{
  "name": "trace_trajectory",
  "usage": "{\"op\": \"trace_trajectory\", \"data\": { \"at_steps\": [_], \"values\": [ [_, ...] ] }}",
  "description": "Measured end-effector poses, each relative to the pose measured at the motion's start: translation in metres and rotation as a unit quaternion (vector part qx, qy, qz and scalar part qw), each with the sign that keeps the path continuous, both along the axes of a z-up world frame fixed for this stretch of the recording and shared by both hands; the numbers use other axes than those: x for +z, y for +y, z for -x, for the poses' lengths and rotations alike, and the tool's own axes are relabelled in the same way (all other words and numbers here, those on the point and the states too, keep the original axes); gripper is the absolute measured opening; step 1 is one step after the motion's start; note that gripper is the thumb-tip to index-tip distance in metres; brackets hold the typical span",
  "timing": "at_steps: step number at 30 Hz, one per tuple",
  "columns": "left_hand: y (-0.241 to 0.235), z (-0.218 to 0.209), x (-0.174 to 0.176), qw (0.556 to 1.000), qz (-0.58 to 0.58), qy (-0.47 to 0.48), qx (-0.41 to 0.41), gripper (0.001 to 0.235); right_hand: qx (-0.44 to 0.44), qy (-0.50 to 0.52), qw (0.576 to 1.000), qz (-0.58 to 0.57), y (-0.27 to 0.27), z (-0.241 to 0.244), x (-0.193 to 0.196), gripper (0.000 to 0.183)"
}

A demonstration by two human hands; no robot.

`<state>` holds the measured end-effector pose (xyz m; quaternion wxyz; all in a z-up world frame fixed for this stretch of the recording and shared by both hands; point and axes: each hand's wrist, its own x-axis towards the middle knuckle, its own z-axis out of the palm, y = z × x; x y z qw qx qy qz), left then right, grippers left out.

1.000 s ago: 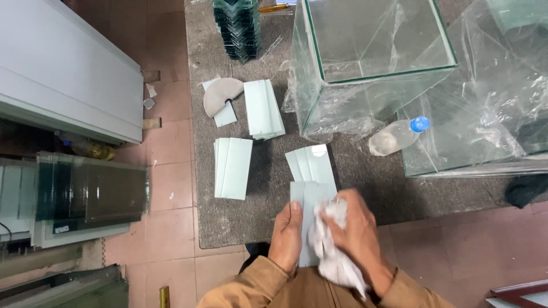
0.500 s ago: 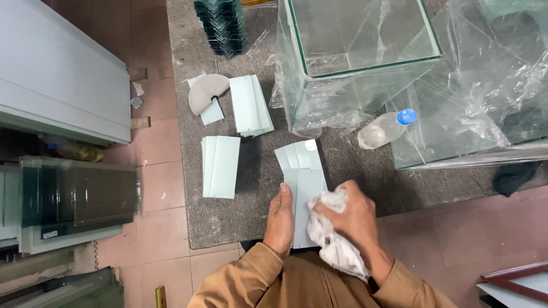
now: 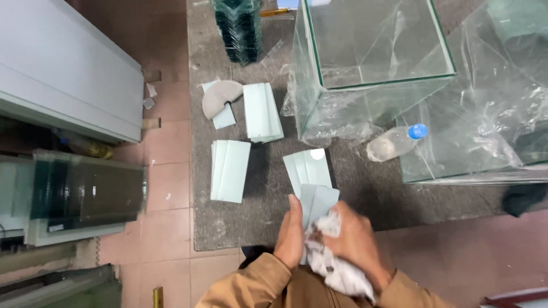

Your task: The person wipes the surfaces of small rectangular glass panels with a white cloth. They handle the panels one at a time, wiping each side and stacking them on the workbench. The person continues this process for multiple panels throughout the clip.

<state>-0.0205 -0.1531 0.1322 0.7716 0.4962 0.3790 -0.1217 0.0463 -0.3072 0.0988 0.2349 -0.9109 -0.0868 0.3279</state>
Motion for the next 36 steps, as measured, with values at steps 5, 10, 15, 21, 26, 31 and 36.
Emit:
{"op": "trace_trajectory", "data": {
  "at_steps": [5,10,15,21,26,31,36],
  "values": [
    [0.003,-0.007,-0.021,0.989,0.096,0.020,0.110,0.104,-0.114,-0.089,0.989,0.039,-0.034,-0.053,-0.011,0.069],
    [0.014,-0.010,-0.007,0.970,0.132,0.044,0.201,0.119,-0.125,0.055,0.991,0.015,-0.064,-0.049,-0.014,0.060],
    [0.016,-0.009,-0.018,0.975,0.090,0.106,0.175,0.104,-0.040,0.166,0.956,-0.240,-0.075,-0.033,-0.051,0.019],
    [-0.004,-0.003,-0.069,0.989,0.033,0.037,0.137,0.093,-0.080,0.165,0.981,-0.059,-0.032,-0.043,-0.022,0.046],
    [-0.006,0.001,-0.076,0.974,0.072,0.064,0.204,0.084,-0.216,0.064,0.962,-0.156,-0.069,-0.058,-0.011,0.027],
    [-0.007,-0.003,-0.085,0.968,0.130,0.005,0.214,0.054,-0.290,0.236,0.908,-0.190,-0.097,-0.055,-0.007,0.061],
    [-0.015,0.001,-0.115,0.979,0.093,0.068,0.168,0.093,-0.090,0.162,0.967,-0.177,-0.069,-0.048,0.011,0.026]
  ]
}}
